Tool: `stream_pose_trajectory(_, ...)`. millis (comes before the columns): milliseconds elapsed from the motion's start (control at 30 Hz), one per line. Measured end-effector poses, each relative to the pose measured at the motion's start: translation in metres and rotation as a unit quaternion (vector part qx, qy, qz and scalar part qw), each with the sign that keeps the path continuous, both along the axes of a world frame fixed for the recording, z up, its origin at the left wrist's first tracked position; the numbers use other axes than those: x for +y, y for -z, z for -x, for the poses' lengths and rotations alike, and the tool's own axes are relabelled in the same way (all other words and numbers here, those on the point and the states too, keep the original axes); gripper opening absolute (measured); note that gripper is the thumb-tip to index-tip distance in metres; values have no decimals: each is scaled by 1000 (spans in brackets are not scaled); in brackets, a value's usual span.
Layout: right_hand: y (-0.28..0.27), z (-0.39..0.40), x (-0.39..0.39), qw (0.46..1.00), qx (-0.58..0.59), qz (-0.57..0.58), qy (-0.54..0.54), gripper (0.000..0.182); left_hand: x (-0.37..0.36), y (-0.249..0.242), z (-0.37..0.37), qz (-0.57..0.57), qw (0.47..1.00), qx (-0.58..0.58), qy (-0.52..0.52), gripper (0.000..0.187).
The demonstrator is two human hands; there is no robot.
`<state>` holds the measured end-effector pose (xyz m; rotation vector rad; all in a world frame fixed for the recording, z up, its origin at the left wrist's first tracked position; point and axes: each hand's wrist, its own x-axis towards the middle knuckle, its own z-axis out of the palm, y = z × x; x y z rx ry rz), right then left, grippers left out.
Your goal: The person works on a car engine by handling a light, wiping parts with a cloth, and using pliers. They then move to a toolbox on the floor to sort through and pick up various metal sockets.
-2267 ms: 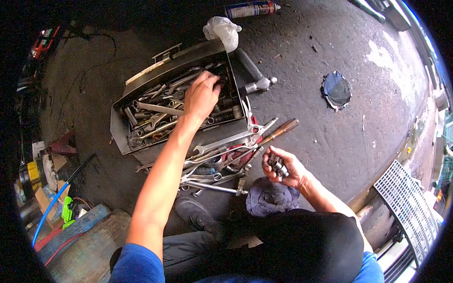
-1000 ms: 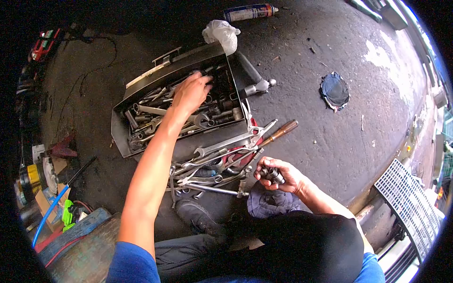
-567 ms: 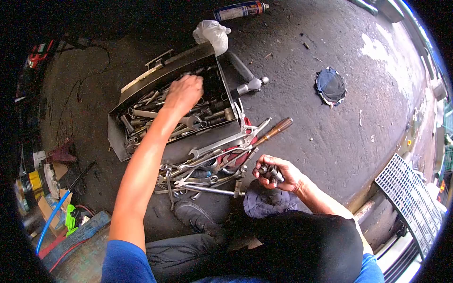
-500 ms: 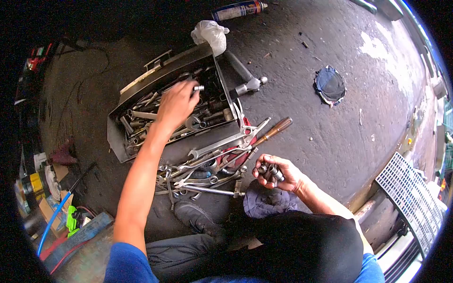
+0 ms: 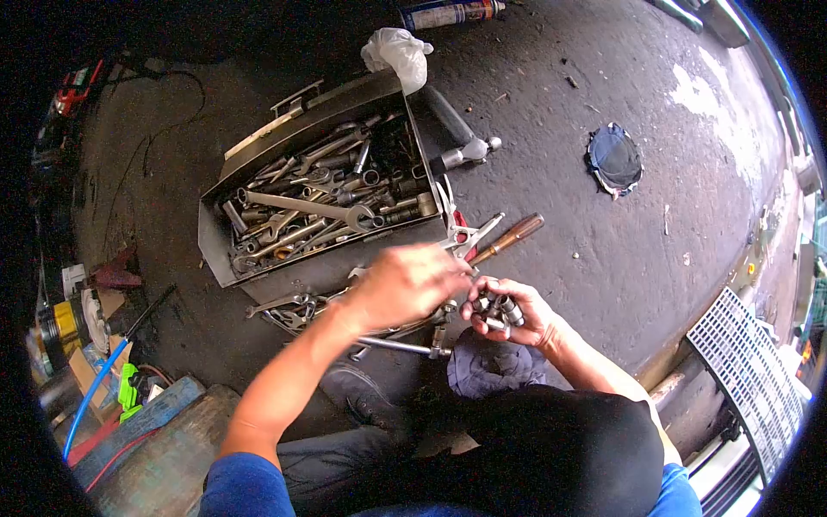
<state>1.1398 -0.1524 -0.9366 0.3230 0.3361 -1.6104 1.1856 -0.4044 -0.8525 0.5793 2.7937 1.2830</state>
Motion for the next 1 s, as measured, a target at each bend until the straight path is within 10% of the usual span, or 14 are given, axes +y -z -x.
stream_pose_trajectory(200,7,-3,7,1000,-5,-15,9,35,-113,16,58,179,945,-63,-267,22)
stream_pose_trajectory(533,6,-1,4,999,6,-39,0,34,-110,27,133,340,907,-234,-80,19)
stream_pose_trajectory(1000,11,2,9,999,7,-47,1,34,-130,59,101,250,958,-70,-123,31)
